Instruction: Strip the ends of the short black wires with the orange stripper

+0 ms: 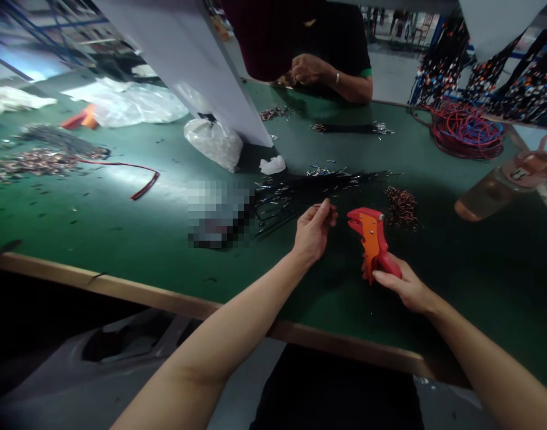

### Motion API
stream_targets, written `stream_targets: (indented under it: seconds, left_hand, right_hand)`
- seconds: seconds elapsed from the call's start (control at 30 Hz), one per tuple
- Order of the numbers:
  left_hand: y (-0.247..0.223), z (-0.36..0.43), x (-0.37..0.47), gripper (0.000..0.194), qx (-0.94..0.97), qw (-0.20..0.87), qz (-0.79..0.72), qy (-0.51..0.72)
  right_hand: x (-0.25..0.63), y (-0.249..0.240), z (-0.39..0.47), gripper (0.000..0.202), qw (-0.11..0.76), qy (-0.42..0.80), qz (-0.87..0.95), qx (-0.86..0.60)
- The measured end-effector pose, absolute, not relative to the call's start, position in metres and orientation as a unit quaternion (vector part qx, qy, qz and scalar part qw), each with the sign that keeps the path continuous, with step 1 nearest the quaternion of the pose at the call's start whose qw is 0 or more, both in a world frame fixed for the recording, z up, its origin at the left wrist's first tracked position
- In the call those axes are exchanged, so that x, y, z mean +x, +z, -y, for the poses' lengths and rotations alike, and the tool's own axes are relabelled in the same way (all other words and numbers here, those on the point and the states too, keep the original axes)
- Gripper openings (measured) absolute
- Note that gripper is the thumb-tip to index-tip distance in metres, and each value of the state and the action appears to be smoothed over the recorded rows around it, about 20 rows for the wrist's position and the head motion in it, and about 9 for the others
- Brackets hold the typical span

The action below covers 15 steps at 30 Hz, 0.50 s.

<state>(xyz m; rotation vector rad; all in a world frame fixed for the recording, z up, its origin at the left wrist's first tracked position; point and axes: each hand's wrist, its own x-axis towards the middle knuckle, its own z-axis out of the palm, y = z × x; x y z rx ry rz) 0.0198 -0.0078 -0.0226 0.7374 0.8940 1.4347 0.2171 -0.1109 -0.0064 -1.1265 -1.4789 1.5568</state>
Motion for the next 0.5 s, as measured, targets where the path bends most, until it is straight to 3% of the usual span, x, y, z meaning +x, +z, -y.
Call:
stream_targets:
  seconds: [0.5]
  left_hand:
    - [-0.0167, 0.0132, 0.0244, 0.034, 0.299, 0.65, -0.357, 0.601]
  right_hand:
    - [0.2076, -0.0009, 0.1108, 0.031, 0.367, 0.583, 0.57, -0.449]
